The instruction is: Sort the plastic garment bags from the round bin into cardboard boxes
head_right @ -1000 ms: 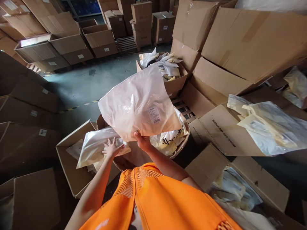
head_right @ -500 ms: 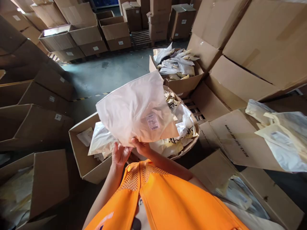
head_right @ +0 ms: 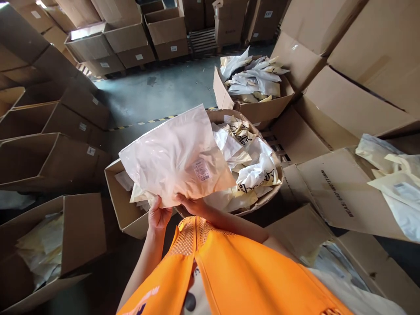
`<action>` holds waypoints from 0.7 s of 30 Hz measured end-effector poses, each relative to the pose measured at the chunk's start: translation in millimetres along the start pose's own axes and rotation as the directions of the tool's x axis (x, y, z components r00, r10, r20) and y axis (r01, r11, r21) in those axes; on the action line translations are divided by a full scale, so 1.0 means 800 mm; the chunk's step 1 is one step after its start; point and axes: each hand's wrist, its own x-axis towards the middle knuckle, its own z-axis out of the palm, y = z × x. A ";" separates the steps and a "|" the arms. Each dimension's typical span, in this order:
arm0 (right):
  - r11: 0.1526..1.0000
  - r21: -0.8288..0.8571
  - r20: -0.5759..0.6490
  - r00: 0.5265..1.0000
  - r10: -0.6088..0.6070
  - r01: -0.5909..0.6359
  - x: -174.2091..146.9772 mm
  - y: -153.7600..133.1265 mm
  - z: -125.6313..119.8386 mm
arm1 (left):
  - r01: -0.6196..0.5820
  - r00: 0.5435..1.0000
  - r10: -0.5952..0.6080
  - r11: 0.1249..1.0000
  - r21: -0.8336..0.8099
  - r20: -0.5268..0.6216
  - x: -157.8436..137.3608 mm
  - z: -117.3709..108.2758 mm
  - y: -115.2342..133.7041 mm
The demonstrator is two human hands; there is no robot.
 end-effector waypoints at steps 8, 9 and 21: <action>0.806 0.570 -0.198 0.926 0.322 -0.159 0.016 -0.012 -0.041 | -0.026 0.998 0.019 0.991 0.130 0.054 -0.001 0.033 -0.027; 0.781 0.603 -0.193 0.919 0.345 -0.166 0.014 -0.015 -0.055 | 0.000 0.997 -0.013 0.984 0.176 0.076 -0.003 0.039 -0.034; 0.957 -0.036 -0.900 0.407 -0.156 0.288 -0.071 -0.168 -0.473 | 0.221 0.944 -0.303 0.878 0.425 0.135 -0.011 0.040 -0.082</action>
